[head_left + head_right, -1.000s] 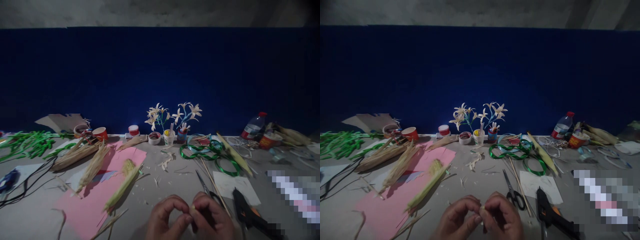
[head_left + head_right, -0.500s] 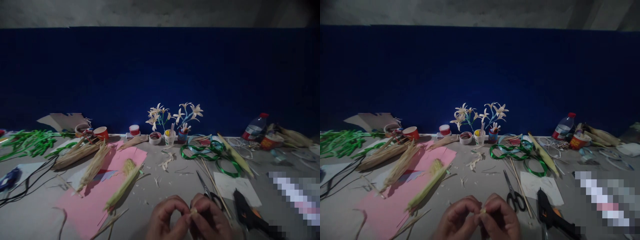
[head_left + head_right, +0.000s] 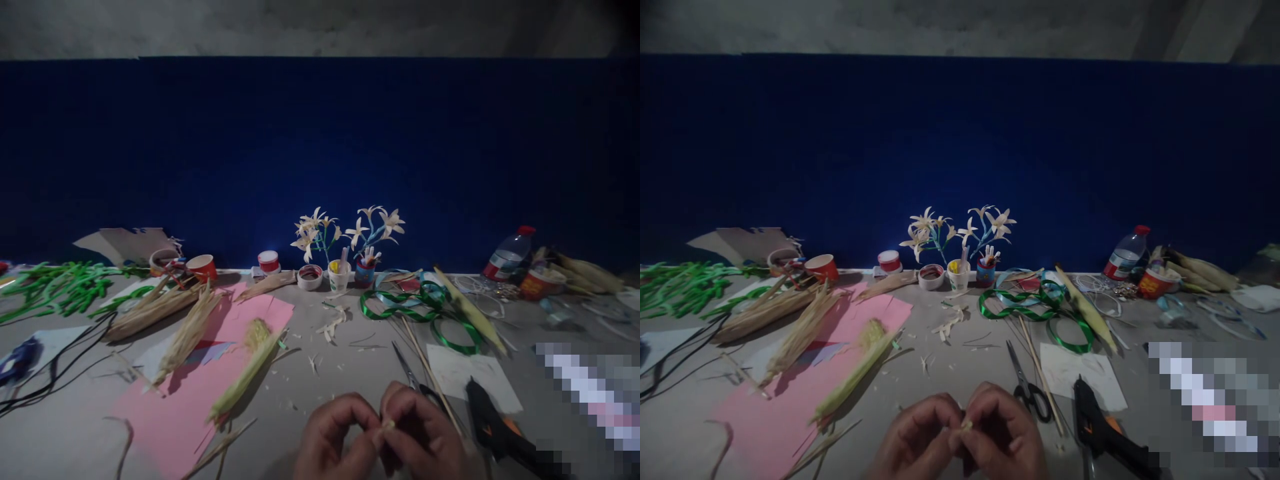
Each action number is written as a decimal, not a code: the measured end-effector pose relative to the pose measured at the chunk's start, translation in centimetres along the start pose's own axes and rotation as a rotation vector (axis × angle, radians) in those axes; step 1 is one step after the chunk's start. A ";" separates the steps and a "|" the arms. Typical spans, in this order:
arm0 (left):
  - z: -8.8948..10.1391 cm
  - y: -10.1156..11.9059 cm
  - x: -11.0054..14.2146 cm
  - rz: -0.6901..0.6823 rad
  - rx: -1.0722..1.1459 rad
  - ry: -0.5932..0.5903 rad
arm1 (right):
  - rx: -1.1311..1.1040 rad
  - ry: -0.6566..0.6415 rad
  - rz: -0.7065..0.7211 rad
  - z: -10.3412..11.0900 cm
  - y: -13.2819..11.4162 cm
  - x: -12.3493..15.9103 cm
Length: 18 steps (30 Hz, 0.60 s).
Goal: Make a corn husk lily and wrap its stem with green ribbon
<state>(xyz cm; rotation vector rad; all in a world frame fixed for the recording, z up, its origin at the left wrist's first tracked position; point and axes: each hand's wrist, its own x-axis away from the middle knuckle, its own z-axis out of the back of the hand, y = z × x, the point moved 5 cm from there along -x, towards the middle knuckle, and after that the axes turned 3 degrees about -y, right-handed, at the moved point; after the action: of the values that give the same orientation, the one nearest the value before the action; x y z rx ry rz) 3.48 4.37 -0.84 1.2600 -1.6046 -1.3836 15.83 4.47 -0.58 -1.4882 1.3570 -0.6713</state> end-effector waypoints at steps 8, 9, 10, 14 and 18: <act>0.0 3.4 0.5 -0.503 -0.598 0.010 | 0.026 0.046 0.090 0.5 0.2 0.3; 0.0 3.2 0.5 -0.485 -0.565 0.013 | 0.023 0.049 0.090 0.5 0.4 0.3; 0.1 2.9 0.4 -0.445 -0.509 0.014 | 0.016 0.053 0.085 0.5 0.6 0.3; 0.3 0.2 -0.3 -0.064 0.045 0.029 | 0.011 0.055 0.017 0.5 1.3 0.5; -0.9 -1.4 -0.9 0.254 0.662 -0.067 | 0.315 0.148 0.090 4.2 -0.4 1.5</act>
<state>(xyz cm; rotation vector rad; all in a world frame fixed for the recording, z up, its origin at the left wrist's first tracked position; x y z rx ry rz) 4.89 4.96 -1.95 1.3016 -2.2865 -0.7596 20.02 4.18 -2.13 -1.1382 1.3488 -0.9057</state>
